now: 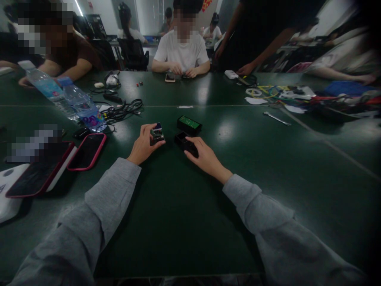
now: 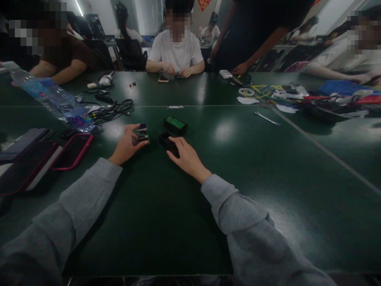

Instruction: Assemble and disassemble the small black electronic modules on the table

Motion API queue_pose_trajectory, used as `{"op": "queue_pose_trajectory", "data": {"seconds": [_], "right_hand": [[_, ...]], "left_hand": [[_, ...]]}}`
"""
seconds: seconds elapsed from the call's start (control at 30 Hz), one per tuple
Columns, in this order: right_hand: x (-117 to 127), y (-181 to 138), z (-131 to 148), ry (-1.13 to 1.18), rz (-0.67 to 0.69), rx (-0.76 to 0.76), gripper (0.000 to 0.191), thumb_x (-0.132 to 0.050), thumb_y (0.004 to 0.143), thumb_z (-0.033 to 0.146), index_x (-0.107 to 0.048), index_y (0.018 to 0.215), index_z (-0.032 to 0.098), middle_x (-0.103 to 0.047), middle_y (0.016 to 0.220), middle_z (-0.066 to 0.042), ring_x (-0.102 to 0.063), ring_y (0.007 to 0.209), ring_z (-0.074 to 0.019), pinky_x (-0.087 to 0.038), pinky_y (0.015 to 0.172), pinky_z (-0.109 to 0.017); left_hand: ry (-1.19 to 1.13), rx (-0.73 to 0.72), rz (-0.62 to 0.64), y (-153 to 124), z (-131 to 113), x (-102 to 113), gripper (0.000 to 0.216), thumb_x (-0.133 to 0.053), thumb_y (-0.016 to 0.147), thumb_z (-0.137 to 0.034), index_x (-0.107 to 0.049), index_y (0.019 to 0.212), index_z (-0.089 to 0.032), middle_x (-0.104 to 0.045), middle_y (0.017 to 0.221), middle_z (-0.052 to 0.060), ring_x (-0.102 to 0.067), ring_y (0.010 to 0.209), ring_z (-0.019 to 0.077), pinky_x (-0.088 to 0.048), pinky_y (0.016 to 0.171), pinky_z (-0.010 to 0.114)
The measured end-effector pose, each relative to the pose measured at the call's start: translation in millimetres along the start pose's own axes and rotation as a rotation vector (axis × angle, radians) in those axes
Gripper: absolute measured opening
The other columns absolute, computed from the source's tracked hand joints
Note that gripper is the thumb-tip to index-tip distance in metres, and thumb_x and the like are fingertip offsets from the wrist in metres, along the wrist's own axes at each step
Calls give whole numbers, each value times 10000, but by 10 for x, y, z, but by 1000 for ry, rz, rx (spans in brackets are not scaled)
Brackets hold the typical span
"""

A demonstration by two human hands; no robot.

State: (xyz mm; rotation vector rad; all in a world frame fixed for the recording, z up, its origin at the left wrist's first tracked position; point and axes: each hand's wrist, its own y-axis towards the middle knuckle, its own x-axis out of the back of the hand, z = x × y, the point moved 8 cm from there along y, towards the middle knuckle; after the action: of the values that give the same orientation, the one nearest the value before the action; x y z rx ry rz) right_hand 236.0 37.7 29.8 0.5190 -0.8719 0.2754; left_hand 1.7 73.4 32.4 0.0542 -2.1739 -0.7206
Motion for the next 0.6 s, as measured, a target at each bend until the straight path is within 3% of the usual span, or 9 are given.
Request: {"op": "queue_pose_trajectory", "data": {"seconds": [0.17, 0.4, 0.6], "right_hand": [[12, 8, 19, -11, -18, 25, 539, -567, 949, 391, -403, 1444, 256, -495, 1358, -103, -563, 1178, -293, -535, 969, -510], [2, 0, 0, -2, -6, 10, 549, -558, 950, 420, -396, 1452, 266, -484, 1374, -104, -567, 1171, -301, -553, 934, -511], [-3, 1, -11, -1, -11, 10, 557, -558, 949, 419, -390, 1458, 264, -484, 1377, -111, -567, 1171, -308, -550, 931, -523]], "left_hand": [[1, 15, -6, 6, 39, -9, 702, -761, 806, -391, -377, 1383, -279, -496, 1269, 89, -576, 686, 103, -583, 721, 368], [-23, 5, 1, 3, 37, -20, 712, -757, 809, -385, -369, 1397, -283, -462, 1303, 101, -614, 777, 137, -590, 743, 382], [-41, 13, 6, 3, 37, -19, 716, -767, 801, -382, -381, 1395, -275, -486, 1270, 98, -590, 744, 121, -581, 710, 352]]}}
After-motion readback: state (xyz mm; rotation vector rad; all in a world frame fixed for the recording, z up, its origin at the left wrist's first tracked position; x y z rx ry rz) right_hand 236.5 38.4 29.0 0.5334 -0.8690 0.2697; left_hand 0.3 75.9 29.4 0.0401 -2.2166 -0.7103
